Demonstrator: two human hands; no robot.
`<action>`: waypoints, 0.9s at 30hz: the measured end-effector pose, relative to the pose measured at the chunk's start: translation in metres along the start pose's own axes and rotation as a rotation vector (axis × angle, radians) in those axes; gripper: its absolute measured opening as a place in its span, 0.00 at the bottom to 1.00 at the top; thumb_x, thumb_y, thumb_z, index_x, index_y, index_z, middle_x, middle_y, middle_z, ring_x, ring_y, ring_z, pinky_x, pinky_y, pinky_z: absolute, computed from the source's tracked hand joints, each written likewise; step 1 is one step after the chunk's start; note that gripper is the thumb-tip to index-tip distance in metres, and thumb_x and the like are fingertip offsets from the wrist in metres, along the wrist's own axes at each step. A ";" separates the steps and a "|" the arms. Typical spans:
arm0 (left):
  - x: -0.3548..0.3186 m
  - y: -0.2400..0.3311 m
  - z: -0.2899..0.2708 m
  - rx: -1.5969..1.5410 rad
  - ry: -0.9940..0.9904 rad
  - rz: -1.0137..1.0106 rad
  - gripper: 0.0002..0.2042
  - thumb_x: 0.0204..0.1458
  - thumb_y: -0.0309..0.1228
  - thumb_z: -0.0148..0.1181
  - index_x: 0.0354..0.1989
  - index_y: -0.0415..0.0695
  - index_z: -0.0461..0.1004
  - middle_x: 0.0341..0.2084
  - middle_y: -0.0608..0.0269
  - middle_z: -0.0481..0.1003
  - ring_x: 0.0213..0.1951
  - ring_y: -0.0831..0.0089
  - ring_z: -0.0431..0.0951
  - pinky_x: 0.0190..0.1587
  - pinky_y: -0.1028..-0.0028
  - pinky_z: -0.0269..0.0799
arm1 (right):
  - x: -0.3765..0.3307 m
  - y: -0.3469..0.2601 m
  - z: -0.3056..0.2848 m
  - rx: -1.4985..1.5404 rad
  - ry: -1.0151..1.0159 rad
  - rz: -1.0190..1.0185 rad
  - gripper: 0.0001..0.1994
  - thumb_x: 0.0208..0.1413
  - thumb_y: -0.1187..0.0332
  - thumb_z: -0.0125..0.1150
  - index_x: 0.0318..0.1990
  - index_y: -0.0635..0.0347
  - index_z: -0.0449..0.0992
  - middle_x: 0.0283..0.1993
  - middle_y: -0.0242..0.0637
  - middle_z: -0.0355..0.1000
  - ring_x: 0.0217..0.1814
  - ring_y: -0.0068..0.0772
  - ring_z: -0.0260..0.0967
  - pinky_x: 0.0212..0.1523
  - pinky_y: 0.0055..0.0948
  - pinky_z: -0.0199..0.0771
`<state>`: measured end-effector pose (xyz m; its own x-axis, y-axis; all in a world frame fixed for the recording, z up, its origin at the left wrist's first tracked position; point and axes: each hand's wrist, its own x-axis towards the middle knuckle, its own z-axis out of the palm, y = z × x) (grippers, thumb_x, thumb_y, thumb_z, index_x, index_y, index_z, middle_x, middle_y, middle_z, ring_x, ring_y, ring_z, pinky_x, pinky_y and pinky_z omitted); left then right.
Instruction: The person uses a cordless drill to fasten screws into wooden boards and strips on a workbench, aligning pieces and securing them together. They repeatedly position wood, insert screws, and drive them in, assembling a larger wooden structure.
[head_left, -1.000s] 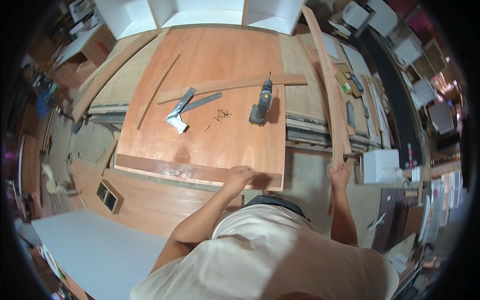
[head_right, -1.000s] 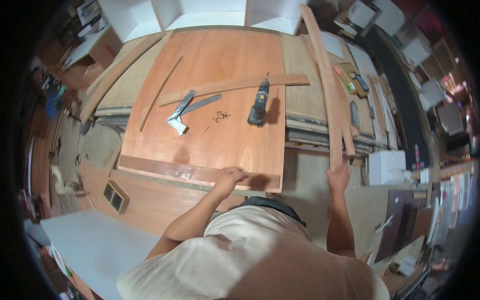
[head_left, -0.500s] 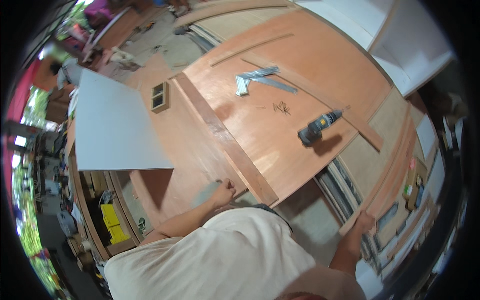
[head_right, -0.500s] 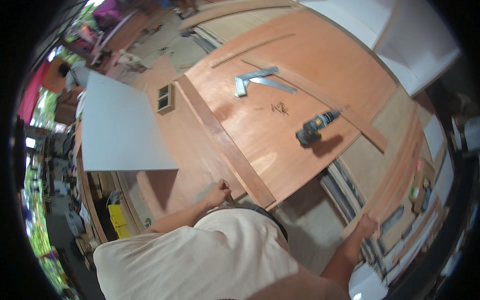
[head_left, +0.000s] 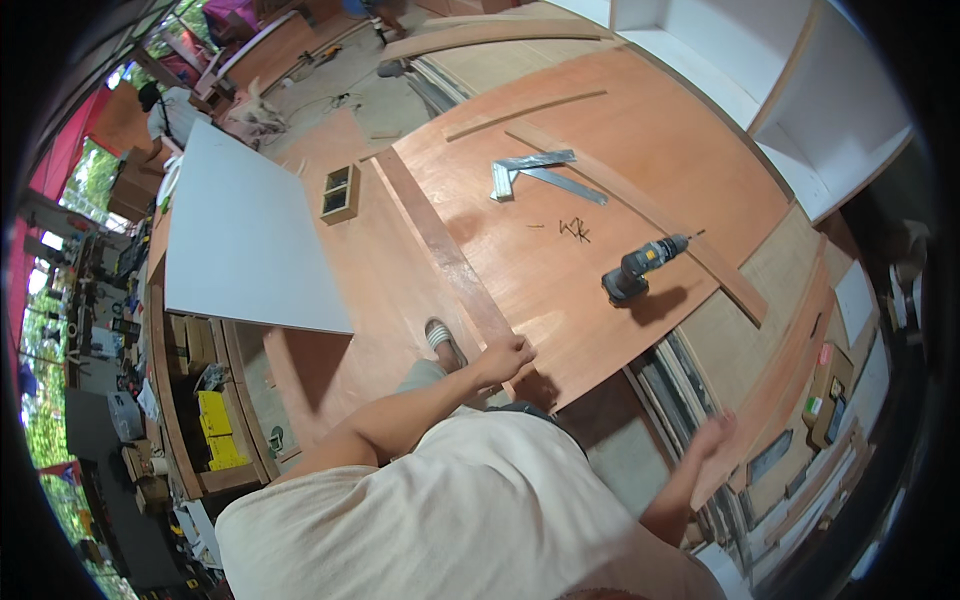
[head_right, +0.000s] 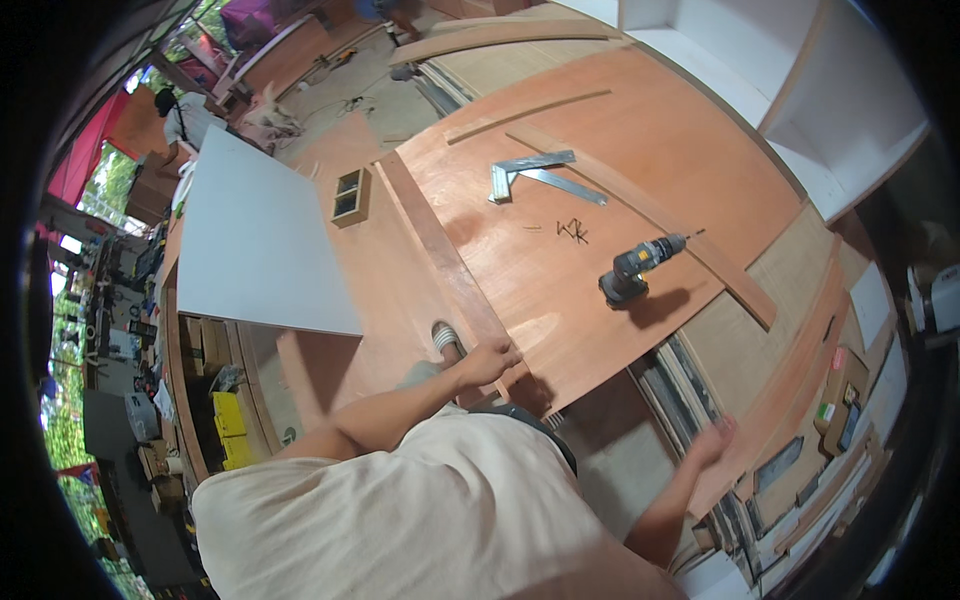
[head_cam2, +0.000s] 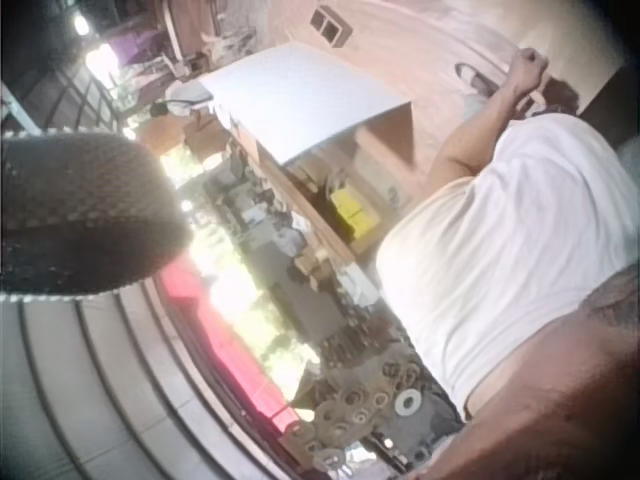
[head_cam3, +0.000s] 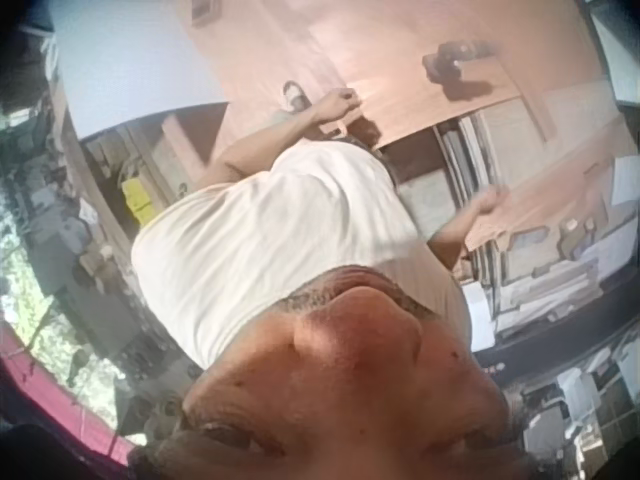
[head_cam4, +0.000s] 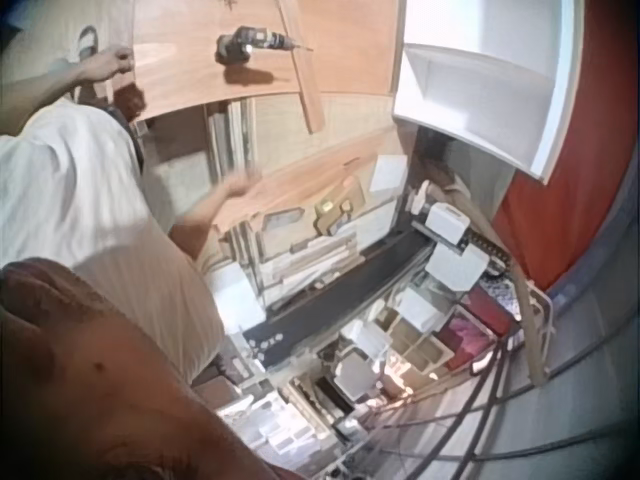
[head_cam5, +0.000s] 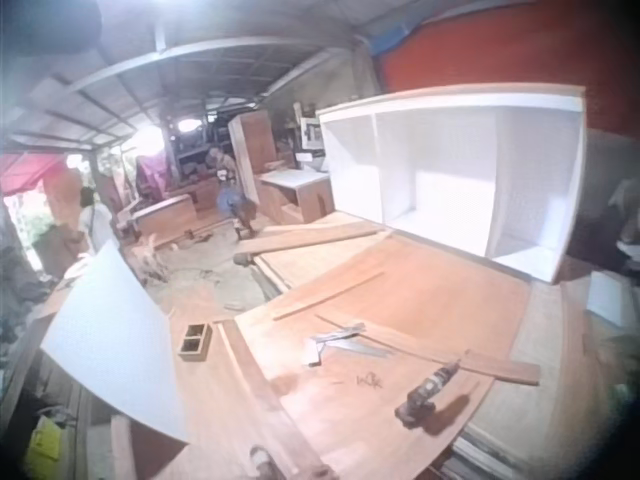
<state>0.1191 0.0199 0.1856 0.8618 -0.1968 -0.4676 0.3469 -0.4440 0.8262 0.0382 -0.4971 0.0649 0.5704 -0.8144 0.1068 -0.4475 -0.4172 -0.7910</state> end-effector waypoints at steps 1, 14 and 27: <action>0.009 0.018 0.006 0.039 -0.045 0.063 0.13 0.58 0.38 0.60 0.35 0.38 0.77 0.26 0.60 0.76 0.32 0.72 0.74 0.38 0.69 0.71 | -0.014 -0.010 0.023 0.760 -0.149 0.293 0.16 0.56 0.77 0.49 0.52 0.62 0.71 0.44 0.43 0.74 0.40 0.40 0.74 0.46 0.36 0.74; 0.021 0.053 -0.018 -0.349 -0.340 0.134 0.07 0.60 0.29 0.59 0.33 0.38 0.77 0.26 0.65 0.78 0.28 0.78 0.76 0.32 0.76 0.70 | -0.232 -0.297 0.111 0.897 -0.992 -0.139 0.23 0.67 0.72 0.44 0.68 0.66 0.56 0.66 0.55 0.63 0.70 0.42 0.60 0.67 0.33 0.60; -0.059 -0.048 -0.082 -0.700 0.090 -0.304 0.03 0.62 0.27 0.53 0.38 0.42 0.71 0.32 0.61 0.76 0.32 0.70 0.79 0.33 0.70 0.77 | -0.084 -0.269 0.269 0.453 -0.247 -0.111 0.46 0.47 0.66 0.73 0.70 0.62 0.47 0.66 0.54 0.59 0.63 0.52 0.63 0.63 0.45 0.66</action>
<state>0.0823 0.1243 0.1996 0.7076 -0.0689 -0.7032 0.7008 0.1956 0.6860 0.2965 -0.2079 0.1066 0.7672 -0.6332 0.1024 -0.0638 -0.2342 -0.9701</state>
